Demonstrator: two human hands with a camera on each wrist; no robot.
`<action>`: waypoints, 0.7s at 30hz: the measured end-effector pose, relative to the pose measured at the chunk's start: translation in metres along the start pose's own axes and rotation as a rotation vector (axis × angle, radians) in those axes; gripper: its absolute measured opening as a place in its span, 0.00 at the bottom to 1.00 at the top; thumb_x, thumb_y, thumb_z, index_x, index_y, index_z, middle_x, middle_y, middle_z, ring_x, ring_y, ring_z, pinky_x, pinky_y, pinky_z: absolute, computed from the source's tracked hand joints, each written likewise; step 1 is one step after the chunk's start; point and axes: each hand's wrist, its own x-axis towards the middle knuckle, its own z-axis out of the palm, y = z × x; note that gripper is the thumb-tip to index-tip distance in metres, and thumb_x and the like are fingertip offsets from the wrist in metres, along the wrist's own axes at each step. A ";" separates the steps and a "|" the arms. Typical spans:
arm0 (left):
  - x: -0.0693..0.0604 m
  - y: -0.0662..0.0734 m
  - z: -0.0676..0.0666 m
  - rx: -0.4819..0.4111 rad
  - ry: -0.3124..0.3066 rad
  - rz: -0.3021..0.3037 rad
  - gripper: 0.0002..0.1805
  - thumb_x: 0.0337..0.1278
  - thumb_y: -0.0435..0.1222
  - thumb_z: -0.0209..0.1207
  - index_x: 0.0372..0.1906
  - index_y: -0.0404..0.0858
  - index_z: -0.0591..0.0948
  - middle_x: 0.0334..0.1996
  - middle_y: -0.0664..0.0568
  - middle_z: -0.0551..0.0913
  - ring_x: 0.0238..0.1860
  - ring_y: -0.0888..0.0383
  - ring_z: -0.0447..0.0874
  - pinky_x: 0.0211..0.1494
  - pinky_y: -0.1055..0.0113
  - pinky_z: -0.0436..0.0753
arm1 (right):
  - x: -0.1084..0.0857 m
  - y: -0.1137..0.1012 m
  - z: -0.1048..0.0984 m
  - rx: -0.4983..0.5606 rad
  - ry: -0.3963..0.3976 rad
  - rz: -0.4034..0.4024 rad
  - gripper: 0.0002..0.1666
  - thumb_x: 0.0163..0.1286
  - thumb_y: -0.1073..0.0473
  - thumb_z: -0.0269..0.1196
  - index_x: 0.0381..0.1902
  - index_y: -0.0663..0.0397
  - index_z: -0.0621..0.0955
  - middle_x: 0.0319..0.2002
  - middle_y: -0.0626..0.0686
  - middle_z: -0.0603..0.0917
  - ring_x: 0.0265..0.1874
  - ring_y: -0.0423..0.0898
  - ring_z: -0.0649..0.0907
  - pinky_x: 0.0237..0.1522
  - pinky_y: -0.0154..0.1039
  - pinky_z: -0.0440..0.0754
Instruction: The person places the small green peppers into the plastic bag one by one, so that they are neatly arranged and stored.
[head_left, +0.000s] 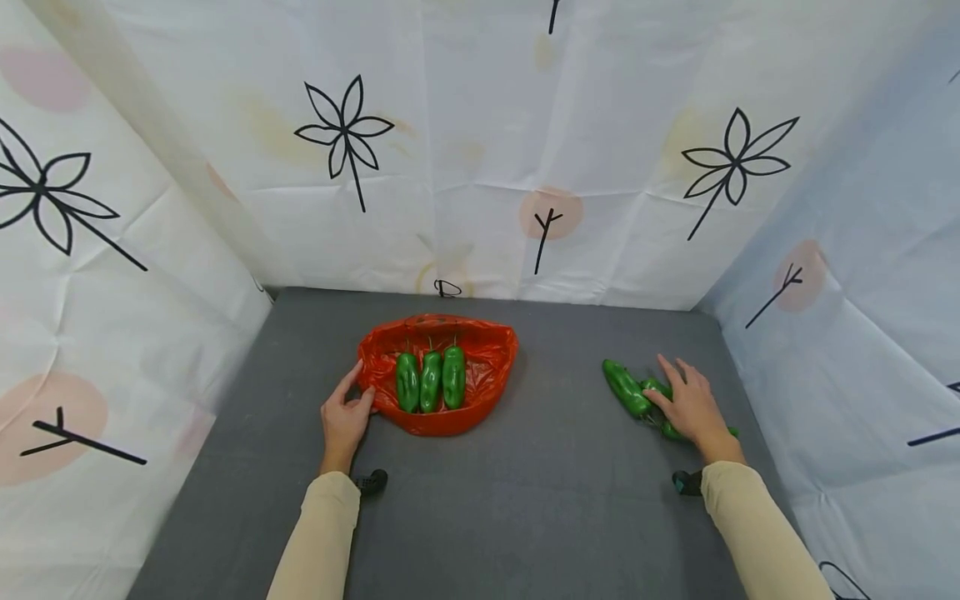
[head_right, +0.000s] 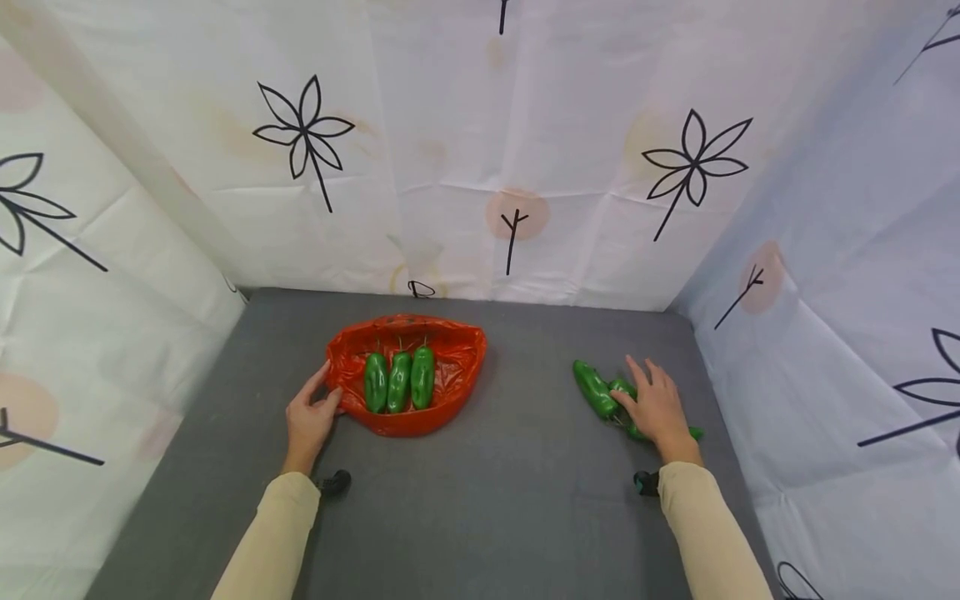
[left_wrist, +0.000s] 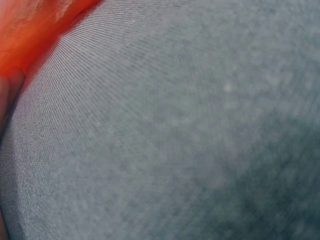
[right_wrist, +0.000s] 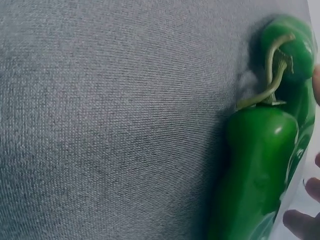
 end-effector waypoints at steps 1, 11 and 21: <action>0.000 0.000 0.000 0.001 0.000 0.001 0.29 0.66 0.36 0.64 0.69 0.61 0.77 0.62 0.45 0.83 0.20 0.69 0.86 0.31 0.80 0.82 | 0.000 0.002 0.000 0.013 -0.011 0.006 0.47 0.79 0.40 0.55 0.83 0.54 0.51 0.77 0.77 0.50 0.73 0.80 0.52 0.68 0.78 0.55; 0.000 0.000 0.000 0.008 0.008 0.008 0.29 0.65 0.35 0.64 0.68 0.61 0.78 0.64 0.46 0.82 0.19 0.70 0.85 0.30 0.80 0.82 | 0.003 0.011 0.003 0.085 -0.059 0.048 0.46 0.79 0.45 0.56 0.82 0.58 0.50 0.73 0.79 0.56 0.69 0.81 0.57 0.67 0.77 0.58; -0.001 0.000 0.000 -0.006 0.000 0.013 0.29 0.65 0.34 0.64 0.69 0.58 0.78 0.64 0.45 0.81 0.19 0.72 0.84 0.30 0.80 0.82 | 0.008 0.007 0.002 0.065 -0.027 0.028 0.39 0.78 0.50 0.58 0.76 0.67 0.63 0.62 0.78 0.74 0.63 0.77 0.70 0.68 0.75 0.57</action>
